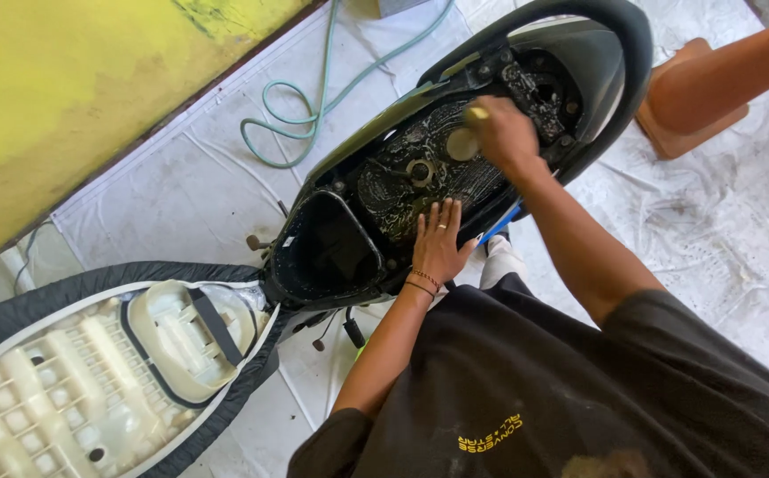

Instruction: The person scrubs the interior of a scooter's storage compartment using a yellow sponge. They repeatedly dip the sponge into a green bucket of soapy water and scrub the black plastic surfaces, focusing on the floor and side walls of the compartment.

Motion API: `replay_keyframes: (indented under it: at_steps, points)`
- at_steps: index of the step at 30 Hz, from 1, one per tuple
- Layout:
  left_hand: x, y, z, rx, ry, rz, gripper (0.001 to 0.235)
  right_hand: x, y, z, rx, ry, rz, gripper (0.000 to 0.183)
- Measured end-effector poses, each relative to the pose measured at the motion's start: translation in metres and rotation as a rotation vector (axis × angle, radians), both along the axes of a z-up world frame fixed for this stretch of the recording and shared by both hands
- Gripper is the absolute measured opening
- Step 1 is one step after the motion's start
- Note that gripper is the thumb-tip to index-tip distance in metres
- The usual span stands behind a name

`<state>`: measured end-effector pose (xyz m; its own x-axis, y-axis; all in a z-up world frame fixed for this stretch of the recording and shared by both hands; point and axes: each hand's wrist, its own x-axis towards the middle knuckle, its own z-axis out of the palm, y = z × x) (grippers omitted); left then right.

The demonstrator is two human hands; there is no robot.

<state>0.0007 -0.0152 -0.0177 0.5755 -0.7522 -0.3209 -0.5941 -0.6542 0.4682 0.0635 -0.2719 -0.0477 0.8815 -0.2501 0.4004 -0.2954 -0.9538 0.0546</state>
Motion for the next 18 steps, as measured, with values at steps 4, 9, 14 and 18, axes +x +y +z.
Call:
replay_keyframes:
  at_steps: [4,9,14,18]
  points:
    - [-0.008,-0.020,-0.017,-0.082,-0.085,-0.019,0.081,0.041,0.013,0.022,0.594,-0.038,0.183,0.018]
    - [-0.007,-0.032,-0.014,-0.062,-0.041,0.010,0.081,0.053,0.046,0.025,0.268,0.059,0.311,0.019]
    - [-0.003,-0.042,-0.009,-0.055,0.051,0.101,0.082,0.076,0.047,-0.016,0.335,0.057,0.210,0.015]
    - [-0.011,-0.048,-0.001,-0.064,0.015,0.131,0.080,0.057,0.072,0.023,0.602,0.163,0.434,0.020]
